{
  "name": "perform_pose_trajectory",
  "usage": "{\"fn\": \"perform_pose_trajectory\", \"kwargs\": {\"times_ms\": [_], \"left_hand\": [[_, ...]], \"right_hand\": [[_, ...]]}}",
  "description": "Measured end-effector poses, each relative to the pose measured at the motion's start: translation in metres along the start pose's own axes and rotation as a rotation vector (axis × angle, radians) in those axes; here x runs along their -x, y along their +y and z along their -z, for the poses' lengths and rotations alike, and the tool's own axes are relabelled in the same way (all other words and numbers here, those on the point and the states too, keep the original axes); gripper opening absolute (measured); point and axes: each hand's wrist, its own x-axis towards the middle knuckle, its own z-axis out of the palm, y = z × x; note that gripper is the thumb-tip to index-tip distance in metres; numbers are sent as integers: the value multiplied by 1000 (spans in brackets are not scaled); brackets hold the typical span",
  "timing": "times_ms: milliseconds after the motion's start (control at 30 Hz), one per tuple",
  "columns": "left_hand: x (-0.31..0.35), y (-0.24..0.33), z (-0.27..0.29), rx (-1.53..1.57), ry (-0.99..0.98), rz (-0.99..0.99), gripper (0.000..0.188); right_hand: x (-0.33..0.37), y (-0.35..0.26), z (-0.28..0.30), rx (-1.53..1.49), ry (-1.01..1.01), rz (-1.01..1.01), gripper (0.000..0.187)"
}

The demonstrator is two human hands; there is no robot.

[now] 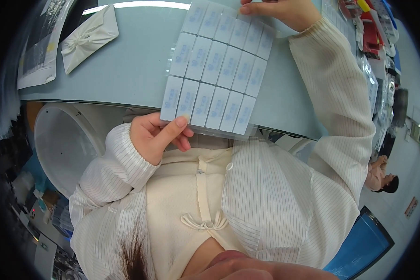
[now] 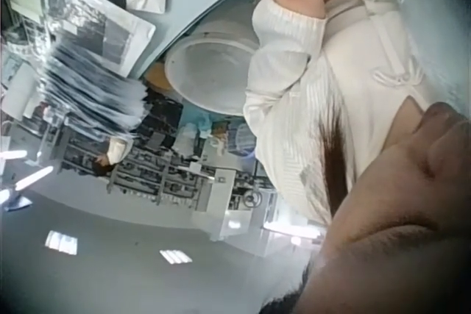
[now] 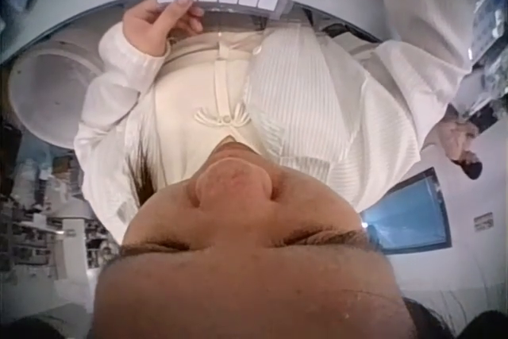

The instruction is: Organizing and labeling small packets at a workstation using a utility knife for precision.

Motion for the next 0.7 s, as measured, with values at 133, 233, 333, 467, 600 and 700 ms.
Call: {"fn": "perform_pose_trajectory", "kwargs": {"times_ms": [133,233,333,467,600,700], "left_hand": [[1,-1,4,41,-32,-30,33],[2,-1,5,23,-37,-39,33],[1,0,1,-51,4,-28,32],[0,3,-2,-33,13,12,31],[-1,5,-4,-67,31,1,31],[-1,4,-4,-28,18,-3,31]], "right_hand": [[25,-12,0,50,193,-3,21],[55,-29,-7,-21,273,-19,23],[86,-41,-15,-88,281,-71,26],[105,-44,-31,62,307,137,31],[133,-50,-43,98,292,117,33],[147,-48,-56,-3,280,40,31]]}}
